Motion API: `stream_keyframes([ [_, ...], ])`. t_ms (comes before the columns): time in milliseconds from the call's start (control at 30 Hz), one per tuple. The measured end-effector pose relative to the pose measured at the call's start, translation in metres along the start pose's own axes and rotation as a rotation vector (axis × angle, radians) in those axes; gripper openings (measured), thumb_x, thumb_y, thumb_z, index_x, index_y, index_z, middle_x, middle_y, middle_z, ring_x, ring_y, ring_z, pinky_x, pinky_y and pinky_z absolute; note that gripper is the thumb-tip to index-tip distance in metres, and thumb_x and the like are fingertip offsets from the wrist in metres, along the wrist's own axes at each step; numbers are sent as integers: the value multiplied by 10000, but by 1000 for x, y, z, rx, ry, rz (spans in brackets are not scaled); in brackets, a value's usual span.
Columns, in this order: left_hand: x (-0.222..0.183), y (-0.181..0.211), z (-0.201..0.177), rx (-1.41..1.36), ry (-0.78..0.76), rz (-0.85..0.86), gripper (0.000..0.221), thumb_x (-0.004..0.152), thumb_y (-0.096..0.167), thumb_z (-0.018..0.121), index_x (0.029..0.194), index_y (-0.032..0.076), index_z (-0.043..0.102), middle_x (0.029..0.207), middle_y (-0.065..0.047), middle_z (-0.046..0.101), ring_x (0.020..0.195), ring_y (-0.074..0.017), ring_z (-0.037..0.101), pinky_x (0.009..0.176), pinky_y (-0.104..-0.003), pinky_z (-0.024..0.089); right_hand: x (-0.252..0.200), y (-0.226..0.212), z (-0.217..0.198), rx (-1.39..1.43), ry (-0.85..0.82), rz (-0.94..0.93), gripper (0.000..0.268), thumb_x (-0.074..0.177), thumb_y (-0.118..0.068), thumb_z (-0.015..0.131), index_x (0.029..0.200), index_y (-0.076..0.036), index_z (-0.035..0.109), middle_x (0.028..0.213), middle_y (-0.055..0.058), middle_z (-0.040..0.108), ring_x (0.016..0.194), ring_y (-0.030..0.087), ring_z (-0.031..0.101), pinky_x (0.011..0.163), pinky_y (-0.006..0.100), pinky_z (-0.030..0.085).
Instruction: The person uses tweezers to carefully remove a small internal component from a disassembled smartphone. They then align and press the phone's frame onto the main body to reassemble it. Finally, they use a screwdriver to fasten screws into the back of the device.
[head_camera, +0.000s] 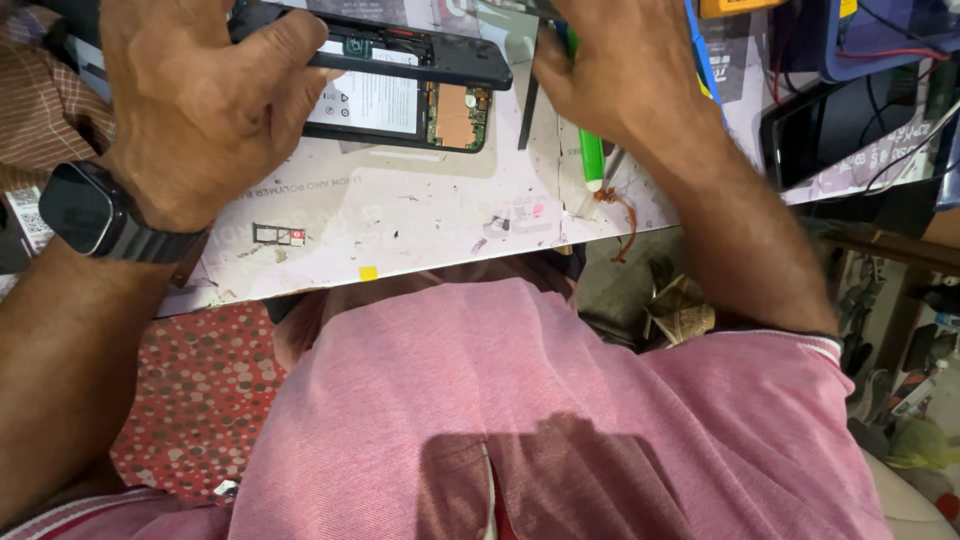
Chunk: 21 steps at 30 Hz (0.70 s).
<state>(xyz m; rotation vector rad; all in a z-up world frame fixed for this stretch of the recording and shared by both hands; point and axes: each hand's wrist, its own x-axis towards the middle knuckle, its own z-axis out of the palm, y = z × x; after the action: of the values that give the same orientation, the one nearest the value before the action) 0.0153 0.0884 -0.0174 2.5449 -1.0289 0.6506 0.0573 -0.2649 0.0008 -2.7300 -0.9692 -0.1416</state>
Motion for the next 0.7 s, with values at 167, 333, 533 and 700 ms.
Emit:
stream_keyframes([
  [167,-2,-3,3,10,6,-7,301,863,199,847,1100,89,697,1031,-52,537,999,-214,529,826,-355,379,3,-15,-21,127,57,-229,434,814,-71,795,1223,-23,655,1138,151,647,1083,344,632,893,479,492],
  [333,-3,-7,7,-6,15,14,284,876,191,845,1098,81,706,1026,-58,564,968,-213,537,825,-363,381,6,-17,-14,228,67,-269,328,877,-15,809,1170,-17,662,1115,106,666,1054,294,650,884,434,505],
  [533,16,5,-7,56,58,67,260,892,191,839,1096,74,729,1023,-74,616,910,-227,549,829,-388,375,7,-13,-6,270,103,-235,198,953,41,790,1119,-6,694,997,100,674,974,283,661,841,428,506],
  [700,31,33,-7,95,61,227,196,901,160,818,1065,78,749,999,-66,655,830,-197,550,821,-385,374,8,-12,-6,246,119,-227,235,932,25,788,1132,-16,672,1002,102,677,972,292,659,834,426,508],
])
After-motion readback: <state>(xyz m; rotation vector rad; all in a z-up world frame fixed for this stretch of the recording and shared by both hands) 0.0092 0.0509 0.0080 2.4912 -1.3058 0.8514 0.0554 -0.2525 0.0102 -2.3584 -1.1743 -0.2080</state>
